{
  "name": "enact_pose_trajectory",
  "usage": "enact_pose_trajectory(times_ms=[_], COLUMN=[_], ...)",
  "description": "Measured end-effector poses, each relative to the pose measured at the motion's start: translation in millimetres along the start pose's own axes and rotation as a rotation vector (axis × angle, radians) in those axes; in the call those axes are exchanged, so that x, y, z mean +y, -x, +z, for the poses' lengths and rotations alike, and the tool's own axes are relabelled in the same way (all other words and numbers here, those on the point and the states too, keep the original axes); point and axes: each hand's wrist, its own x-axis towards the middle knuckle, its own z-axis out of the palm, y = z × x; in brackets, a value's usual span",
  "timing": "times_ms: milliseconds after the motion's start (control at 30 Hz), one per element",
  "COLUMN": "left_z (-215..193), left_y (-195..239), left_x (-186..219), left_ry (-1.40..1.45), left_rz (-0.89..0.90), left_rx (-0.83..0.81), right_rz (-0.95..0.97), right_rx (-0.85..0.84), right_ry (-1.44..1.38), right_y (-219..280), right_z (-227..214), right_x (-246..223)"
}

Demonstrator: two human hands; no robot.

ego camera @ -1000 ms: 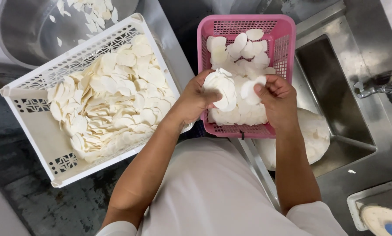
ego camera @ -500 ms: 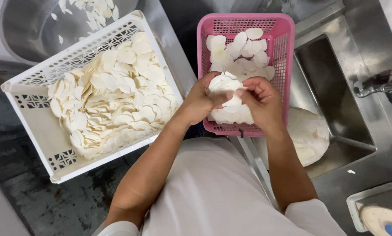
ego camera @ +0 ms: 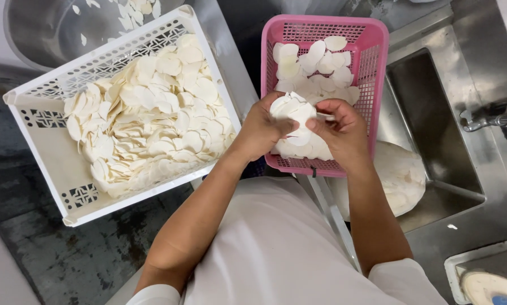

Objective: Frying fruit slices in a deep fryer, stirring them with tools, and sorting raw slices between baskets.

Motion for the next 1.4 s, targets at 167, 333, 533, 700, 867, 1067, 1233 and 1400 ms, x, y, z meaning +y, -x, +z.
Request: enact_pose_trajectory(times_ms=[167,333,533,700,867,1067,1233,1400], left_z=[-2.8,2.6,0.5,-1.0,7.8,0.7,11.5,4.1], left_y=[7.1,4.0,4.4,3.9,3.4,-4.6,8.5,-4.1], left_x=[6.0,16.2,17.6,8.0,24.9,9.2,44.5,22.1], left_ry=[-0.117,-0.126,-0.135,-0.113,-0.070,-0.060,0.253,-0.036], left_rz=[0.004,0.001,0.000,0.006,0.018,-0.001,-0.156,-0.009], left_rx=[0.001,-0.009,0.011,0.013,0.002,0.009,-0.018,0.000], right_rz=[-0.037,0.062,0.062,0.067,-0.034,0.097,0.097,-0.020], right_rx=[0.033,0.057,0.143,0.230,0.241,-0.028,-0.057,0.053], right_ry=[0.152,-0.101,-0.238,-0.094,0.403,-0.044,-0.072,0.161], right_y=[-1.5,-6.8,-6.1,-7.8,-2.1,-0.6,-0.1,-3.3], right_z=[2.5,-0.8,-16.5,-44.8,-15.1,-3.4,-11.5,-12.3], right_x=[-0.1,9.7,39.5,56.9,1.8,5.3,4.1,-14.0])
